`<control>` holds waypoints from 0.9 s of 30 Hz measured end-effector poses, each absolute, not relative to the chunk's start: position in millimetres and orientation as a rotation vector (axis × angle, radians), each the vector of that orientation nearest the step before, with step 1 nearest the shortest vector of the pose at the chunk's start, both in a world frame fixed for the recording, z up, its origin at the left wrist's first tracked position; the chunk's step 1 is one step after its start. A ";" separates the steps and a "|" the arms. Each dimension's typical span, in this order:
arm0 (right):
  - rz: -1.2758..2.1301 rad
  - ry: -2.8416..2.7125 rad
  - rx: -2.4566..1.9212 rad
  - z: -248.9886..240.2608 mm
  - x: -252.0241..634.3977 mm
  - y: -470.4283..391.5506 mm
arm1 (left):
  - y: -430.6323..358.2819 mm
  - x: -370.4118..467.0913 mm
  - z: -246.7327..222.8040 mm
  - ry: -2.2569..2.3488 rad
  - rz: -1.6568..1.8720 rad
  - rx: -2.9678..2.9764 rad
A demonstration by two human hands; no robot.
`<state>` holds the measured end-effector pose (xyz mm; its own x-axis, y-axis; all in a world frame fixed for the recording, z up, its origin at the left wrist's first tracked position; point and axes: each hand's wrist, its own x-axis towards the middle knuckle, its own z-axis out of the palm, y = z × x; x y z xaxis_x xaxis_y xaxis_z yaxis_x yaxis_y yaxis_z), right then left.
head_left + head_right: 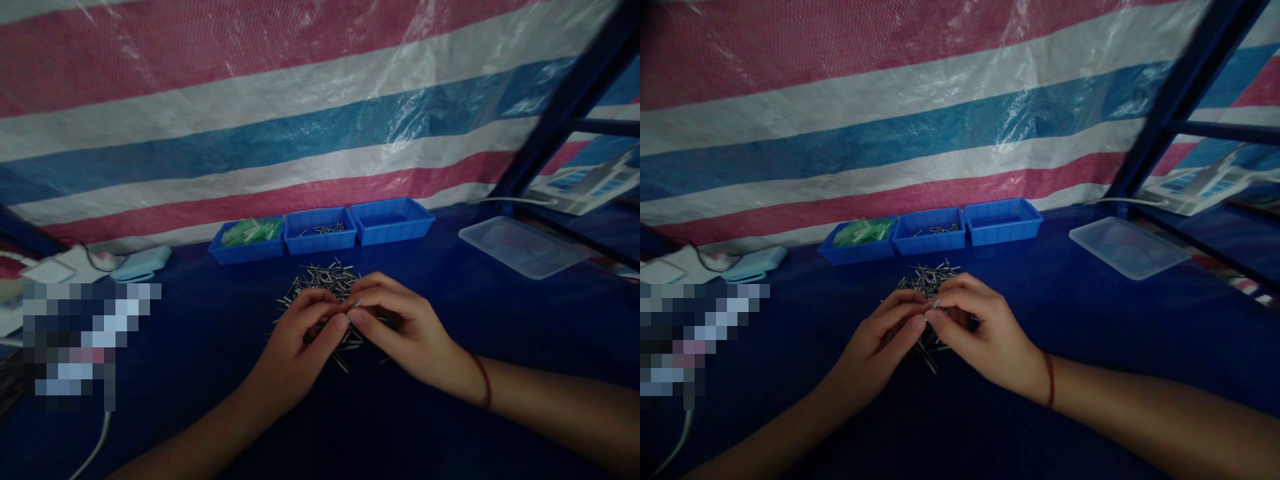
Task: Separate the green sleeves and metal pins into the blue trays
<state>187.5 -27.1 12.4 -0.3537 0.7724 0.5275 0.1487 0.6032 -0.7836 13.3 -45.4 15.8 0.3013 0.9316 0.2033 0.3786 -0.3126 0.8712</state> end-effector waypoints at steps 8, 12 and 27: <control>0.772 -1.781 -0.767 13.7 186.2 -26.6 | -43.8 12.0 13.5 1.170 1.020 1.917; 0.780 -1.801 -0.748 14.4 186.2 -27.0 | -43.2 11.7 12.7 1.198 1.049 1.975; 0.711 -1.856 -0.742 13.3 188.4 -26.8 | -44.4 11.3 14.8 1.269 1.153 2.042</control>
